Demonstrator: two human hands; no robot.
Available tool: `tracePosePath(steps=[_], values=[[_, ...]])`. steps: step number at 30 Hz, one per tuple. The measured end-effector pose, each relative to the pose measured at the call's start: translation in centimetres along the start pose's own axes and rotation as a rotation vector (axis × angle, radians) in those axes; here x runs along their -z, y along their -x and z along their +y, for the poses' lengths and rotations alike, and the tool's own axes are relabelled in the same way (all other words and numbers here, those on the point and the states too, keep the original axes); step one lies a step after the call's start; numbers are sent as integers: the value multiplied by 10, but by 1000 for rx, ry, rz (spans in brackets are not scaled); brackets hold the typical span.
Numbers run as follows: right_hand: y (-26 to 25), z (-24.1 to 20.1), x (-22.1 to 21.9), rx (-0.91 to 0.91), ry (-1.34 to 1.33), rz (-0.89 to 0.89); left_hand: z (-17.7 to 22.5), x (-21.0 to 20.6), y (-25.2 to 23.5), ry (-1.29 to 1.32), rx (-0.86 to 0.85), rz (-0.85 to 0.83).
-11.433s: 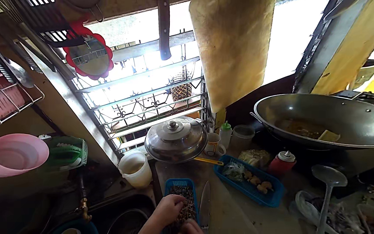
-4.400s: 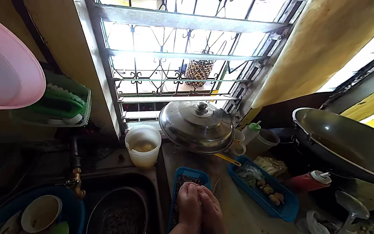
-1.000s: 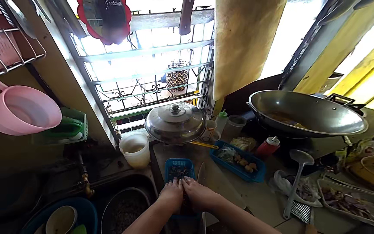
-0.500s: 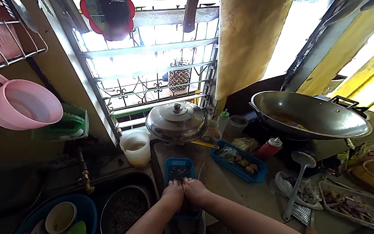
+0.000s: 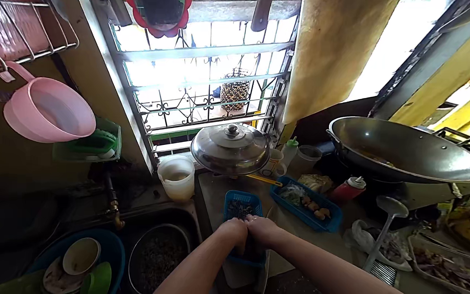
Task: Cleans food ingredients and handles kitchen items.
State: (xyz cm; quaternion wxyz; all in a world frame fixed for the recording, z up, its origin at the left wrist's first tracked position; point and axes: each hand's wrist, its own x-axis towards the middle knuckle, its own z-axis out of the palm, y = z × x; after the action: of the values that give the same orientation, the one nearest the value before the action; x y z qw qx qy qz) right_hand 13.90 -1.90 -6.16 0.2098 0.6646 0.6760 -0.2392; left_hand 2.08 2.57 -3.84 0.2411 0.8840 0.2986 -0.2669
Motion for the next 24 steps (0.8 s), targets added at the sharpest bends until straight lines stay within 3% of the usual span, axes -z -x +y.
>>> tracePosePath(steps=[8, 14, 24], values=[[2, -8, -4, -72, 38, -25, 17, -28, -13, 7, 247, 19], [-6, -7, -8, -66, -52, 46, 8, -41, -18, 76, 175, 178], [-20, 3, -5, -14, -172, 54, 5, -41, -26, 434, 253, 283]])
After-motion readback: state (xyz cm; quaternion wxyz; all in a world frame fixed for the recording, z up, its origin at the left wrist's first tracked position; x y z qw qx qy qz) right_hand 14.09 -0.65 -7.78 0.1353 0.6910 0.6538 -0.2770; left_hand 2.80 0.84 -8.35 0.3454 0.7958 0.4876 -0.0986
